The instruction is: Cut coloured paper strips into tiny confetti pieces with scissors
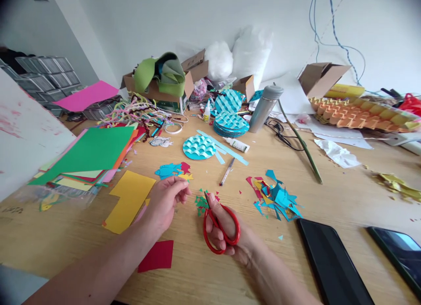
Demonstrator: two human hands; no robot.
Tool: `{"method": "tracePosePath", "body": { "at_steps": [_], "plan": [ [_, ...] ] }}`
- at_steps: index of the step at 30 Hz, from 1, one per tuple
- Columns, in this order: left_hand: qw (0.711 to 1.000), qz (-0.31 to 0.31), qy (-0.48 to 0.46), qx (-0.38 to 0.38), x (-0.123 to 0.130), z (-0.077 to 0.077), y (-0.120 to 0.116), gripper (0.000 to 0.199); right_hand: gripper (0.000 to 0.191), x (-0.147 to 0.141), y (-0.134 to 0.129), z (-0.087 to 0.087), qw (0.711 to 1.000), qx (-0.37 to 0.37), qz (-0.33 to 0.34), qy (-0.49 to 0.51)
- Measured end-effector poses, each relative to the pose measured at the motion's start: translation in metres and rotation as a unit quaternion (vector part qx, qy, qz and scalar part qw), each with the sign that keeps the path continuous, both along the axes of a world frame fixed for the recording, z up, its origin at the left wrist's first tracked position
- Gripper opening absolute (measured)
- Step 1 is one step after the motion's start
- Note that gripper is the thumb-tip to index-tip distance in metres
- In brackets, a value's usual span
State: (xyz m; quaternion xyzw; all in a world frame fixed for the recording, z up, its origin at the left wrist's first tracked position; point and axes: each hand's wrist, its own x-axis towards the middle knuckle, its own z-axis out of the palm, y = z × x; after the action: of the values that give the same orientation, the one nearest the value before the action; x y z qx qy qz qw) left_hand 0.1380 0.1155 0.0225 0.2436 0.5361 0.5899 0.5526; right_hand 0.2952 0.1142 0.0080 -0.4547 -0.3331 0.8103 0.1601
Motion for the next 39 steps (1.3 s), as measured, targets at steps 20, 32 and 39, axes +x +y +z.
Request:
{"method": "tracePosePath", "body": {
  "at_steps": [20, 32, 39],
  "plan": [
    [0.997, -0.062, -0.035, -0.018, 0.0006, -0.0046, 0.0003, 0.007, 0.089, 0.0069, 0.0024, -0.0057, 0.969, -0.106, 0.035, 0.220],
    [0.984, -0.094, -0.146, -0.033, 0.0014, -0.0048, 0.0002, 0.008, 0.084, 0.0075, 0.0004, -0.0064, 0.979, -0.098, 0.034, 0.178],
    [0.985, -0.092, -0.143, -0.028, 0.0028, -0.0071, 0.0008, 0.008, 0.081, 0.0078, 0.0020, -0.0035, 0.987, -0.074, 0.035, 0.135]
  ]
}}
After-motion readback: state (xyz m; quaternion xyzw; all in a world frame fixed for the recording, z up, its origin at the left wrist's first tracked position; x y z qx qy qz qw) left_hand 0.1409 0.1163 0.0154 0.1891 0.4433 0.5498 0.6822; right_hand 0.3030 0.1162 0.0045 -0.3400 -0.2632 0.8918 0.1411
